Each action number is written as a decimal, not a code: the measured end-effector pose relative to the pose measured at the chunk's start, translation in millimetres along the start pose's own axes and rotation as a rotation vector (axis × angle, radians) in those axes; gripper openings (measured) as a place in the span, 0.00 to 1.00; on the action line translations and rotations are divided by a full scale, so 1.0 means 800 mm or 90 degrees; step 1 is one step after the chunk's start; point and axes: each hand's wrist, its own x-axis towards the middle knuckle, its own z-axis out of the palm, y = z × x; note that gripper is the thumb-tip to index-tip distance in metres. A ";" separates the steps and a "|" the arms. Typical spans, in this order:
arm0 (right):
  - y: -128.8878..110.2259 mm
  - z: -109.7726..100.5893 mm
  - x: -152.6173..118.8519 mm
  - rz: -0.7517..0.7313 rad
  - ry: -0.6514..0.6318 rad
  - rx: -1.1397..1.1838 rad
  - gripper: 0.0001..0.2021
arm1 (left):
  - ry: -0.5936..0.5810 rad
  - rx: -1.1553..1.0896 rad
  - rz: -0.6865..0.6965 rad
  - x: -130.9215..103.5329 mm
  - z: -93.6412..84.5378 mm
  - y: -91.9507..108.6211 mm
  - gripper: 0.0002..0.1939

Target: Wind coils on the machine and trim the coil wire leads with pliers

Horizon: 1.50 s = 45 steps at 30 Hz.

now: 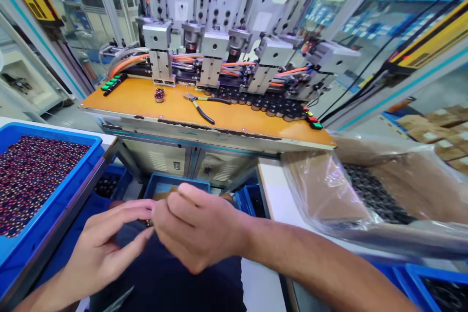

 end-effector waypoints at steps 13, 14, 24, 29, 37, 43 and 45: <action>0.071 0.013 0.016 0.577 -0.100 0.548 0.07 | 0.047 -0.086 -0.021 -0.014 -0.004 -0.015 0.16; 0.098 0.024 0.012 0.572 -0.031 0.385 0.07 | 0.062 -0.089 -0.032 -0.014 -0.004 -0.015 0.16; 0.220 0.115 -0.007 0.601 -0.373 -0.024 0.26 | 0.185 -0.096 -0.107 -0.020 -0.009 -0.017 0.15; 0.215 0.096 -0.021 0.574 -0.415 0.006 0.28 | 0.248 -0.136 -0.161 -0.025 -0.012 -0.019 0.14; 0.156 0.048 -0.080 0.472 -0.318 -0.029 0.25 | 0.230 -0.127 -0.147 -0.025 -0.010 -0.028 0.14; -0.026 0.041 -0.080 0.565 -0.095 0.447 0.23 | 0.211 -0.133 -0.126 -0.022 -0.008 -0.028 0.16; -0.080 0.045 -0.077 0.649 -0.063 0.681 0.26 | 0.210 -0.131 -0.123 -0.020 -0.007 -0.028 0.16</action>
